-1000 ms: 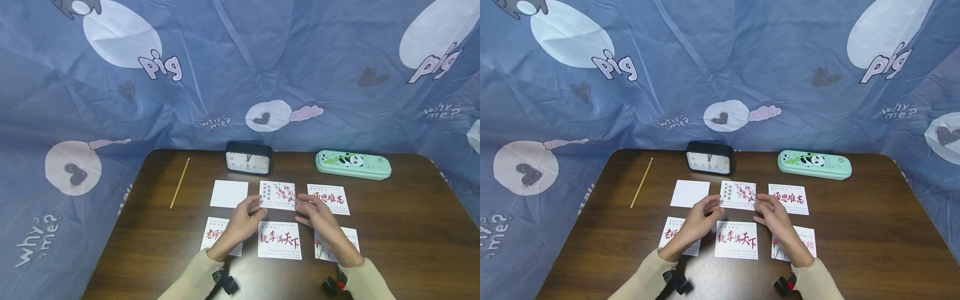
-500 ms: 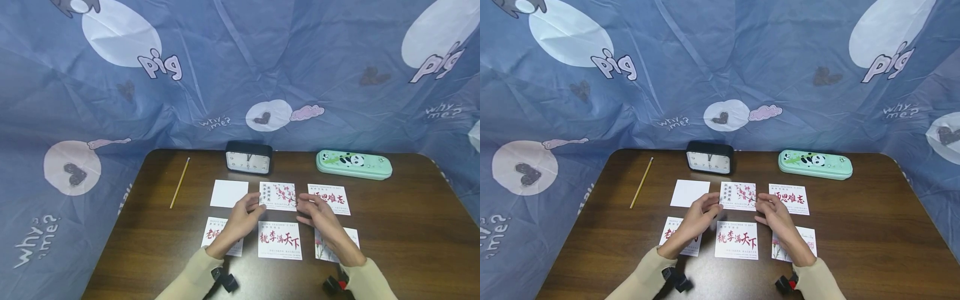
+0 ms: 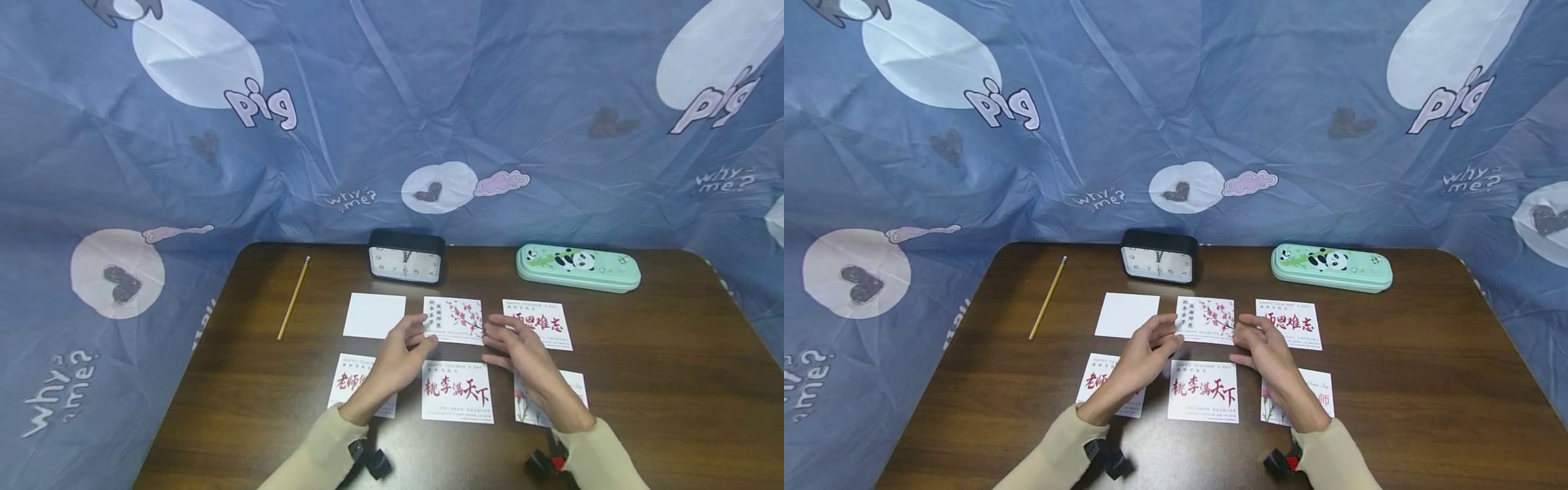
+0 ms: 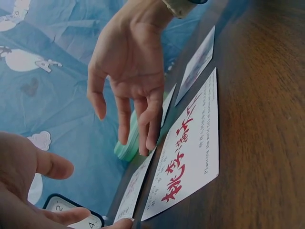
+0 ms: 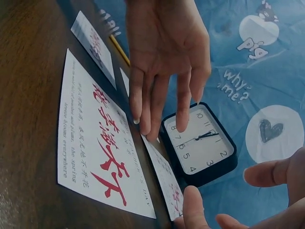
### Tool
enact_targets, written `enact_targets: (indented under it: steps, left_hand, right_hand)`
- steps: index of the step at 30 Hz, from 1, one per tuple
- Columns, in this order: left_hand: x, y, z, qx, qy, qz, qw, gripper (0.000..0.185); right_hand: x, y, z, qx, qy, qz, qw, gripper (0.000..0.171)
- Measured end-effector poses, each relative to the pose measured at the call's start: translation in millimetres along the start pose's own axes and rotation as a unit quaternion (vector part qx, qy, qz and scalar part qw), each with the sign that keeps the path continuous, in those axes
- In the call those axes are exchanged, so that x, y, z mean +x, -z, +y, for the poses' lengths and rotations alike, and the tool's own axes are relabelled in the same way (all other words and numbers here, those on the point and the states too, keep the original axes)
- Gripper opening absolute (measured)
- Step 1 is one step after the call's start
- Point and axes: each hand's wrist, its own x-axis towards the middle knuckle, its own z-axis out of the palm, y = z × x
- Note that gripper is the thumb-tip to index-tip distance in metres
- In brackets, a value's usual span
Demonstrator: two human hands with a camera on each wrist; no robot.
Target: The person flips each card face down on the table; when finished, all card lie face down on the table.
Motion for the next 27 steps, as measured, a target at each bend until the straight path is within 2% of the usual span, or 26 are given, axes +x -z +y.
enact_targets:
  steps: [5, 13, 19, 27]
  left_hand:
    - [-1.8, -0.9, 1.0, 0.014, 0.001, -0.007, 0.9999, 0.054]
    - [-4.7, -2.5, 5.3, 0.047, -0.007, -0.035, 0.9983, 0.056]
    - [0.2, -2.9, 12.6, 0.076, -0.016, -0.058, 0.9953, 0.057]
    - [6.7, -8.8, 18.9, 0.044, -0.024, -0.065, 0.9967, 0.058]
  right_hand:
    - [-0.4, 1.0, -1.4, 0.016, -0.007, 0.01, 1.0, 0.054]
    - [-0.9, 4.7, -11.5, 0.005, -0.003, 0.026, 1.0, 0.049]
    - [7.5, -3.8, -14.8, 0.03, 0.011, -0.003, 0.999, 0.047]
    - [16.4, -23.2, -8.0, -0.025, 0.016, -0.015, 0.999, 0.046]
